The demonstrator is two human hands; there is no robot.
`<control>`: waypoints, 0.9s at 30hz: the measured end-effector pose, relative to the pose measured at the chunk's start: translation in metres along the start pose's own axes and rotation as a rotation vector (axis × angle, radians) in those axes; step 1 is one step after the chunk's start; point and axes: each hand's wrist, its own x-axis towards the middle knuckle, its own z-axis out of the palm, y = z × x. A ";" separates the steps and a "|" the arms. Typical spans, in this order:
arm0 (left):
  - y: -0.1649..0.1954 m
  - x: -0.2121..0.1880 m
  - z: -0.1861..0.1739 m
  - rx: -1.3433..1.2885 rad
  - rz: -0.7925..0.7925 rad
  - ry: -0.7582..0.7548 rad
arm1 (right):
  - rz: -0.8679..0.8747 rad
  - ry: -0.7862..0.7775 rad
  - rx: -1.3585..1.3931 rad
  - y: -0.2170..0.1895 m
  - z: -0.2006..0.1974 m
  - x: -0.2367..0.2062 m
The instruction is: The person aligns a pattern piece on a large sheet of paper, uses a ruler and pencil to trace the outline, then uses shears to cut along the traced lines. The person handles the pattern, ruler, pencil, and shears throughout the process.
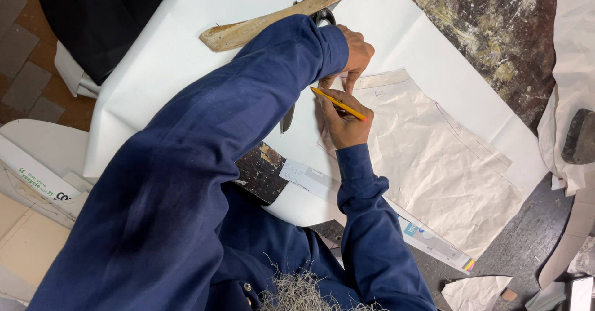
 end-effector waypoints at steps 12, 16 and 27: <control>0.003 -0.010 -0.011 0.003 0.011 0.023 | -0.022 -0.058 0.056 0.010 0.001 0.006; 0.001 -0.005 0.000 0.077 0.088 0.097 | -0.053 0.089 0.063 0.016 -0.019 -0.006; 0.099 -0.012 0.102 -0.071 -0.554 0.602 | 0.044 0.238 0.337 0.017 -0.063 0.000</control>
